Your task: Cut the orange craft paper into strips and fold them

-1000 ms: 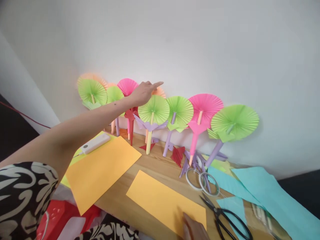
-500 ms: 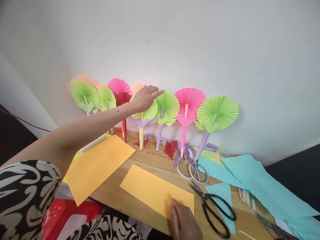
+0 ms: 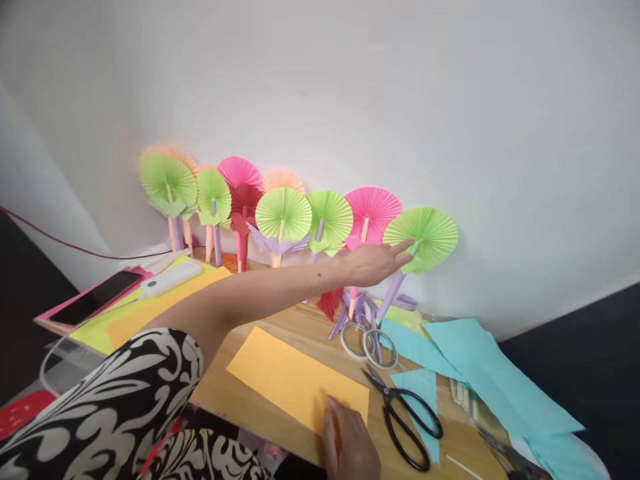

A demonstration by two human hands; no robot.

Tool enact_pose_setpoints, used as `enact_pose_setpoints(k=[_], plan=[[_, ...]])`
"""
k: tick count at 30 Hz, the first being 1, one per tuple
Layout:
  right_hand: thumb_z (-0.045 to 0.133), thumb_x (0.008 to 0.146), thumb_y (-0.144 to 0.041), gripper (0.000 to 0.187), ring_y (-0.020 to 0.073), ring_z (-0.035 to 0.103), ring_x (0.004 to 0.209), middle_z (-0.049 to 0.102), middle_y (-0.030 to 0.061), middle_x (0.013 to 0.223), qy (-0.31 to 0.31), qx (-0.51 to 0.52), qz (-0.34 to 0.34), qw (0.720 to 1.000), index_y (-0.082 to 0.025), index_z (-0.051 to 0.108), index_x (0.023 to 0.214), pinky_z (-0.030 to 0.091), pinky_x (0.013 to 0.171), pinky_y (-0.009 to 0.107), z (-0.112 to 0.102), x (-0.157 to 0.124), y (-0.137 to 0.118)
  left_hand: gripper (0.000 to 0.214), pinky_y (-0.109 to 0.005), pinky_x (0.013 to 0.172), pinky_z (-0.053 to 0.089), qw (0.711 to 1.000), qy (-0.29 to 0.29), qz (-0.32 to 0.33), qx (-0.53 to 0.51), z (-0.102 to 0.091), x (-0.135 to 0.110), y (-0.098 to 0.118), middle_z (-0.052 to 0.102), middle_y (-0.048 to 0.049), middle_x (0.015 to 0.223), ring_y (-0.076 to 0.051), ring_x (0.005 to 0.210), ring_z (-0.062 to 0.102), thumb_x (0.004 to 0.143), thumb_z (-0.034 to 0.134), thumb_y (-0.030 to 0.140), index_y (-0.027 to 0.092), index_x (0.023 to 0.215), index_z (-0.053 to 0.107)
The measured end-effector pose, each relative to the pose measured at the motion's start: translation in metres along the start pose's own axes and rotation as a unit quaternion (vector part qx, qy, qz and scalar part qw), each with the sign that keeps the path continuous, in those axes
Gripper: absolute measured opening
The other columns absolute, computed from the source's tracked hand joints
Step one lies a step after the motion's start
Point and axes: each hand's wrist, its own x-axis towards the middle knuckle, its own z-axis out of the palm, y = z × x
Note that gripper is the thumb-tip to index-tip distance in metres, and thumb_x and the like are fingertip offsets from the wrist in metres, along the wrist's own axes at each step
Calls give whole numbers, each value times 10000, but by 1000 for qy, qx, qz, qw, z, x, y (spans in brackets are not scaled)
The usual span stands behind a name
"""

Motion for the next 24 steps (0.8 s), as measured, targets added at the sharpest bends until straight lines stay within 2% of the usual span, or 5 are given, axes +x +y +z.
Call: enact_pose_setpoints(k=[4, 7, 12, 17, 24], plan=[[516, 1018, -311, 277, 207, 777, 852, 797, 106, 963, 10, -21, -12, 1000, -159, 745, 1056, 619, 789, 264, 0, -1, 1, 494, -355, 578, 517, 997, -12, -56, -49, -1, 18, 2, 312, -174, 1658, -233, 928, 708, 892, 345, 20, 160, 1332, 520], [516, 1022, -295, 261, 201, 773, 857, 794, 107, 967, 15, -25, -20, 999, -152, 730, 1061, 609, 802, 261, 2, -3, 3, 496, -373, 612, 532, 992, -2, -91, -82, -5, 10, 5, 285, -172, 1669, -234, 887, 713, 893, 336, 54, 152, 1348, 505], [528, 1018, -275, 231, 195, 767, 872, 790, 101, 988, 16, -37, -40, 998, -150, 709, 1090, 598, 811, 261, 3, -4, 4, 491, -387, 617, 542, 976, 35, -202, -73, -6, -33, -2, 164, -196, 1700, -252, 888, 718, 924, 356, 148, 157, 1407, 442], [515, 1028, -280, 245, 192, 765, 877, 790, 95, 987, 9, -61, -55, 997, -143, 707, 1091, 588, 828, 261, 4, -5, 9, 417, -431, 772, 575, 944, 13, -320, -72, 0, -68, -31, 235, -245, 1667, -315, 1048, 715, 950, 390, 220, 107, 1340, 485], [473, 1048, -320, 312, 193, 765, 847, 794, 105, 971, 0, -70, -67, 995, -126, 714, 1095, 580, 807, 251, 4, -4, 14, 440, -397, 817, 578, 932, 75, -353, -38, -24, -121, -58, 281, -208, 1661, -281, 1041, 718, 932, 423, 202, 156, 1368, 461]])
